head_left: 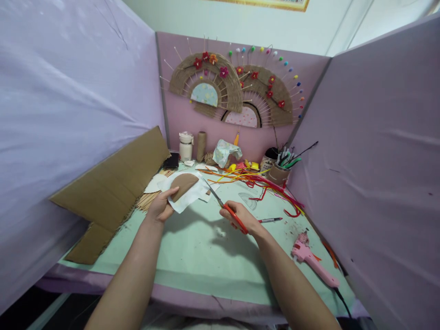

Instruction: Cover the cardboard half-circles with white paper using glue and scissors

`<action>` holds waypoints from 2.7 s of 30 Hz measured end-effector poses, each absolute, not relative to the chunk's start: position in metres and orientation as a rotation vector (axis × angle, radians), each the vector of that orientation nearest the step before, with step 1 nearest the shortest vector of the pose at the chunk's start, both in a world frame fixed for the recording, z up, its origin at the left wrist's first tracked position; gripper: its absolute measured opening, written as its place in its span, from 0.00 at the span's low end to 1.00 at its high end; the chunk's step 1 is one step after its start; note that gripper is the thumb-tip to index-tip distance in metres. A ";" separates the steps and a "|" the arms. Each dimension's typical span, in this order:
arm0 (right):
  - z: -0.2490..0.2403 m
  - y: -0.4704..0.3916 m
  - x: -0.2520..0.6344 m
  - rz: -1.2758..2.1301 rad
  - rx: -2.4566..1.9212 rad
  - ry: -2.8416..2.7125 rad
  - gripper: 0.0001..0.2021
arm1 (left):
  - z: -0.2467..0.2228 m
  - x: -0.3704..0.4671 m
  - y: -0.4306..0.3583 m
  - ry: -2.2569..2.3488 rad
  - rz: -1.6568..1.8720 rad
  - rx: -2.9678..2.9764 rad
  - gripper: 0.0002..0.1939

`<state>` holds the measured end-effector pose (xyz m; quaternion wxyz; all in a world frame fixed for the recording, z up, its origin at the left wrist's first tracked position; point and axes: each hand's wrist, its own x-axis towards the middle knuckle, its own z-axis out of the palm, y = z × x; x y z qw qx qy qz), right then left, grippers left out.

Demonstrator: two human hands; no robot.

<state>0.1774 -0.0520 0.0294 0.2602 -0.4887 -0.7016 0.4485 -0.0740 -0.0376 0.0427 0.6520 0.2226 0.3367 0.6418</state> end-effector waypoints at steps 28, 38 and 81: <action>0.024 -0.047 0.178 1.058 -1.343 -1.937 0.18 | 0.045 -0.074 -0.039 0.767 1.441 0.538 0.24; 0.022 -0.045 0.178 1.039 -1.334 -1.922 0.18 | 0.044 -0.077 -0.038 0.785 1.454 0.533 0.24; 0.026 -0.054 0.180 1.129 -1.275 -1.988 0.14 | 0.042 -0.075 -0.040 0.829 1.420 0.604 0.22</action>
